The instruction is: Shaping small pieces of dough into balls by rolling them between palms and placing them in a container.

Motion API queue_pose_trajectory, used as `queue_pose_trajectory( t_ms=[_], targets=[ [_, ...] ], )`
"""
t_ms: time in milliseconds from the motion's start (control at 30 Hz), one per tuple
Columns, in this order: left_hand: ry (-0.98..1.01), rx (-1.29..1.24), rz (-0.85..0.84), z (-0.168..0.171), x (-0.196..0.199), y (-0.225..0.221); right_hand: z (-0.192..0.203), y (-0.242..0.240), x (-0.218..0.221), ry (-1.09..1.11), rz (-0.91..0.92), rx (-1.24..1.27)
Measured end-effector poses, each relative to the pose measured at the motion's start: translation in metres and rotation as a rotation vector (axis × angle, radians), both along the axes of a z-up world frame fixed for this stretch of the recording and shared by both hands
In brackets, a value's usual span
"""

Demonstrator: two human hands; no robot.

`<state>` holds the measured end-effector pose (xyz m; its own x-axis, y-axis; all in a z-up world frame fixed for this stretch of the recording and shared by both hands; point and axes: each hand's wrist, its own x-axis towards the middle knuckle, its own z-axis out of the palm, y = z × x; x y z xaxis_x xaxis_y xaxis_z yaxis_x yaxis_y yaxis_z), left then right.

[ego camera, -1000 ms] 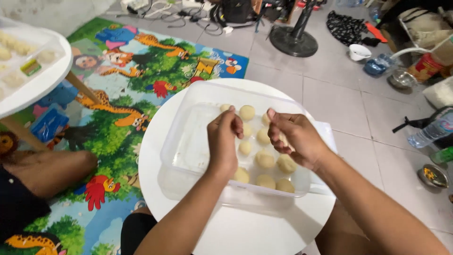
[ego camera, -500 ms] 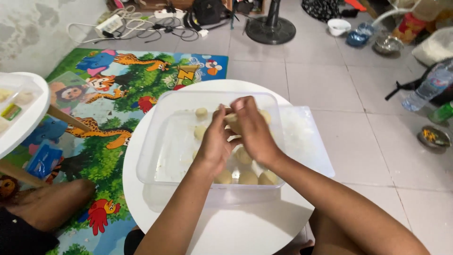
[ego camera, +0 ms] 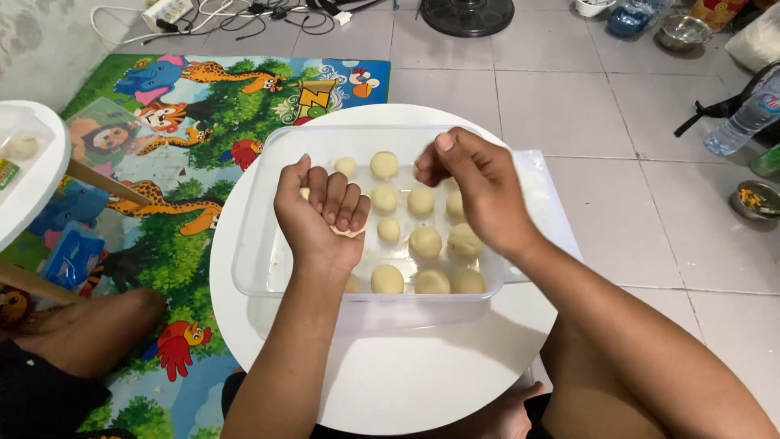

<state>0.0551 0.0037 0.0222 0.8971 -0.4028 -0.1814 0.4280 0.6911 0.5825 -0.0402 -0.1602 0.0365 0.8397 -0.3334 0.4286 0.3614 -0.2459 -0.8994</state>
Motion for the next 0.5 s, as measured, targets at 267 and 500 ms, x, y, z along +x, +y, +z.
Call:
queue_pose_trajectory(
  t_ms=[267,500],
  targets=[
    [-0.171,-0.17,-0.141,-0.008,0.003,-0.012,-0.009,0.004,-0.003,0.251,0.191,-0.007],
    [-0.253,0.004,-0.154,0.001,-0.017,-0.021,-0.018,0.032,0.0,0.402,0.138,0.038]
  ],
)
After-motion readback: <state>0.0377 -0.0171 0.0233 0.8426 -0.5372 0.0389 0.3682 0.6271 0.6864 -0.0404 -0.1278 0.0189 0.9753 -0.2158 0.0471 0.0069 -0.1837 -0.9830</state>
